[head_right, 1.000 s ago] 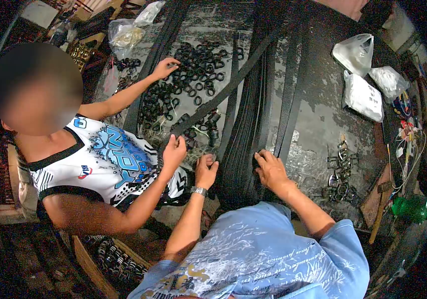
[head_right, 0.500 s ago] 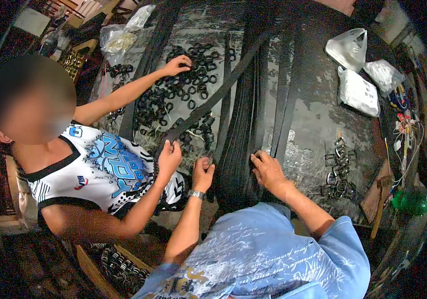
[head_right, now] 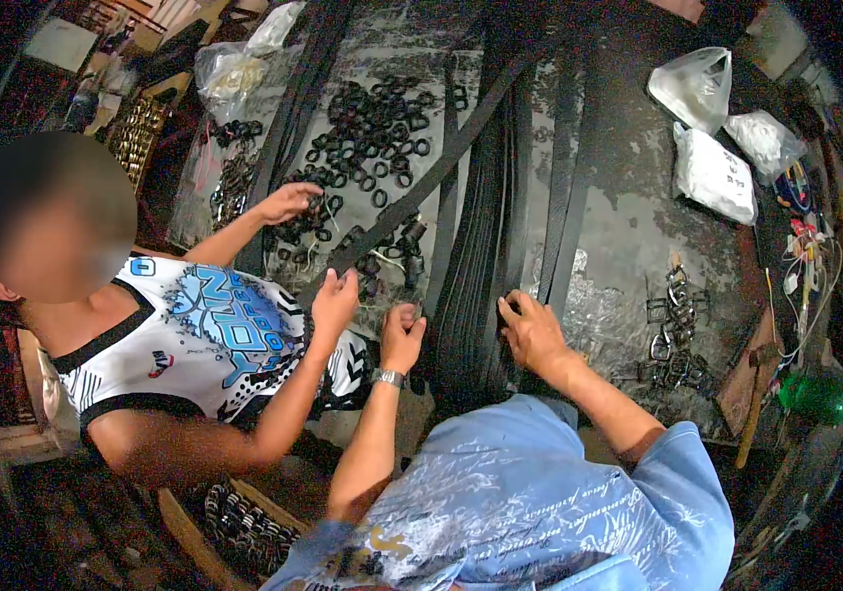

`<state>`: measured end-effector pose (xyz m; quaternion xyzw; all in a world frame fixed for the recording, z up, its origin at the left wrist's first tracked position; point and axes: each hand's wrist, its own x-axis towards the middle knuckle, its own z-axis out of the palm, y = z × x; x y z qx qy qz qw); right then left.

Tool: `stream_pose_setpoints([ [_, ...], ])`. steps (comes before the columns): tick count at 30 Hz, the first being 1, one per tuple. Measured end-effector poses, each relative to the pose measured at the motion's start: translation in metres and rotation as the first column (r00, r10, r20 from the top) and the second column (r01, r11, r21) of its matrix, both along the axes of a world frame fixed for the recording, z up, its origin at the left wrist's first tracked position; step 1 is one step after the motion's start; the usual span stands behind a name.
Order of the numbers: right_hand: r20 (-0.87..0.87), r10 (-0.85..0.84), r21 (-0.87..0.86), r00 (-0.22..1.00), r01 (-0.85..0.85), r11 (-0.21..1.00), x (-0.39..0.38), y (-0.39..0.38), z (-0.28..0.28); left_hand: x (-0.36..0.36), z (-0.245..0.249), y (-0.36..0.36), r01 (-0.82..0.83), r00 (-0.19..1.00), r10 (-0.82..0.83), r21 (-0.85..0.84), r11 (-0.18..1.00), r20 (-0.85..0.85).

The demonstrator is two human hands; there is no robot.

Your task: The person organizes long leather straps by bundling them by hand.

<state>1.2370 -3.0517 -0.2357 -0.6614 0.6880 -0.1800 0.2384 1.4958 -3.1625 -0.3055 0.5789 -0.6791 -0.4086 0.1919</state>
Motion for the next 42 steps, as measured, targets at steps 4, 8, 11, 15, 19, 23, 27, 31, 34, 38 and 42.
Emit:
stream_pose_setpoints([
  [4,-0.021,0.014,-0.001,1.000,-0.014,1.000,0.000,-0.002,-0.003,0.001,-0.001,-0.004,0.022,1.000,-0.022,0.001,1.000,0.017],
  [8,-0.034,0.014,-0.029,0.999,-0.015,0.999,-0.001,-0.003,-0.007,0.002,-0.008,-0.008,0.027,0.999,-0.028,0.013,1.000,0.031],
  [11,-0.047,0.010,0.003,0.999,-0.010,1.000,0.000,-0.005,-0.005,0.001,-0.009,-0.008,0.020,0.999,-0.021,0.038,0.999,0.026],
  [15,-0.034,0.005,0.028,0.999,-0.004,1.000,-0.001,-0.007,-0.008,-0.002,-0.006,-0.007,-0.001,1.000,0.000,0.050,0.999,0.010],
  [19,-0.040,0.001,0.061,0.999,0.002,0.998,-0.001,-0.008,-0.008,0.000,-0.009,-0.007,0.006,1.000,-0.006,0.002,1.000,0.004],
  [23,-0.023,-0.002,0.049,1.000,0.003,0.999,-0.001,-0.007,-0.015,0.000,-0.015,-0.007,-0.017,0.999,0.018,0.021,1.000,-0.029],
  [27,-0.024,0.010,0.039,1.000,-0.010,0.999,0.000,-0.009,-0.012,0.001,-0.018,-0.006,-0.017,0.999,0.019,0.031,0.999,-0.048],
  [31,-0.044,0.022,0.037,0.999,-0.021,0.999,-0.004,-0.005,-0.019,-0.004,-0.020,-0.004,-0.039,0.997,0.043,0.052,0.998,-0.069],
  [34,-0.025,0.025,0.027,0.999,-0.024,0.999,-0.001,-0.008,-0.007,-0.004,-0.009,-0.003,-0.048,0.997,0.051,0.054,0.997,-0.056],
  [38,0.004,0.031,0.018,1.000,-0.031,0.999,-0.003,-0.005,-0.010,-0.002,-0.011,-0.002,-0.035,0.998,0.038,0.063,0.997,-0.051],
  [42,0.058,-0.050,-0.137,0.997,0.058,0.989,-0.045,-0.002,0.013,-0.001,-0.016,-0.003,-0.017,0.999,0.019,0.051,0.999,-0.041],
])
